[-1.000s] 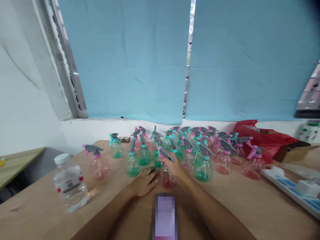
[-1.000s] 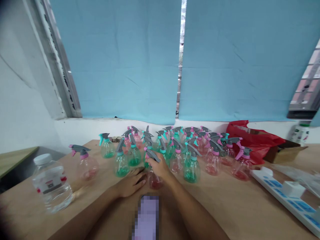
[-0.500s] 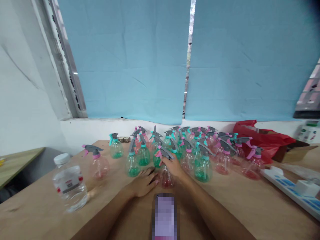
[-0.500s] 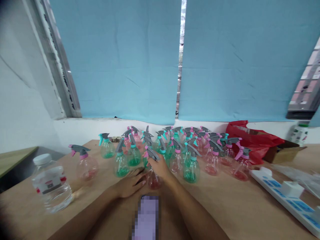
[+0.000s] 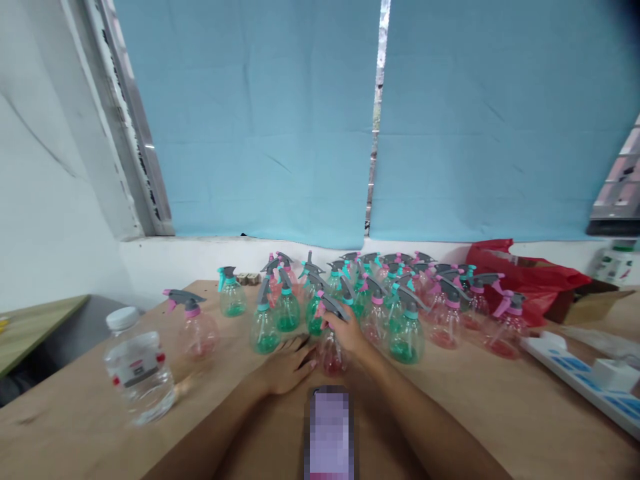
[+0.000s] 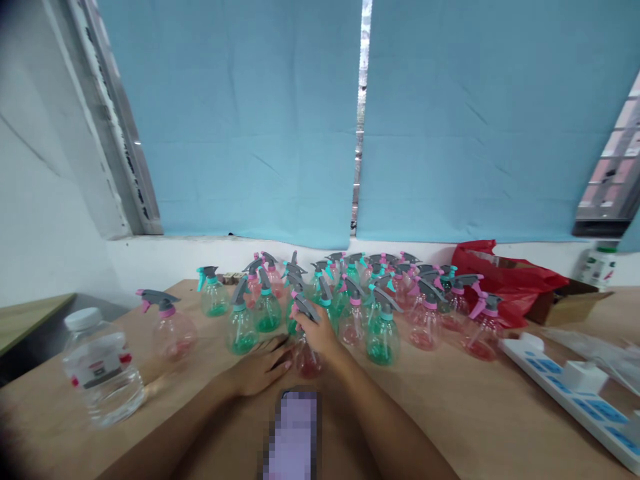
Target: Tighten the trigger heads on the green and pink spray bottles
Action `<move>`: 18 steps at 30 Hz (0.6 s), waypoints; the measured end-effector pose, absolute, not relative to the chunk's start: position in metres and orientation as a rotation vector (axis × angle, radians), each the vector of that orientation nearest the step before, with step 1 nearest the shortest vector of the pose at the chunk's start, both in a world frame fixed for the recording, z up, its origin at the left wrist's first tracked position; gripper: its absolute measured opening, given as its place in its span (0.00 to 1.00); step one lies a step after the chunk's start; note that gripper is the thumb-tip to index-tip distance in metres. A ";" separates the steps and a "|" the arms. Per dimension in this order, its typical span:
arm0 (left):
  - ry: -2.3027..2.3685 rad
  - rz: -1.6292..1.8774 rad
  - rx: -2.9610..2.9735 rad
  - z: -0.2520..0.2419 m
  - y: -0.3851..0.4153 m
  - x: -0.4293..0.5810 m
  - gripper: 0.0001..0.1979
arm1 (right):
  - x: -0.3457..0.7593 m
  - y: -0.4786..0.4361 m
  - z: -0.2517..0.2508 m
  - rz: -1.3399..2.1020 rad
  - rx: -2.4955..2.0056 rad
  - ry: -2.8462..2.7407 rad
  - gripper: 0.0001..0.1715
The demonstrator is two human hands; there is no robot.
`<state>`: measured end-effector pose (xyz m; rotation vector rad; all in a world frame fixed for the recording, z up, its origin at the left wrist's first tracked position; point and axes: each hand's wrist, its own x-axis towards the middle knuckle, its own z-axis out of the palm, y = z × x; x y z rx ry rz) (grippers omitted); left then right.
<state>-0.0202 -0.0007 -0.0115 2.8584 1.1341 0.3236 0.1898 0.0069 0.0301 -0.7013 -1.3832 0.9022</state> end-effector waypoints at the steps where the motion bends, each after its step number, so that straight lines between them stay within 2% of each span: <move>1: 1.129 0.330 2.859 -0.012 -0.001 -0.020 0.26 | 0.190 0.006 0.031 0.895 -0.707 -1.377 0.04; 5: 1.134 0.298 2.850 -0.012 0.000 -0.021 0.27 | 0.189 0.003 0.031 0.855 -0.725 -1.378 0.04; 14: 1.161 0.244 2.810 -0.007 -0.003 -0.020 0.28 | 0.191 0.012 0.025 0.782 -0.803 -1.416 0.13; 18: 1.155 0.245 2.819 -0.006 -0.003 -0.019 0.28 | 0.190 0.013 0.024 0.800 -0.804 -1.402 0.11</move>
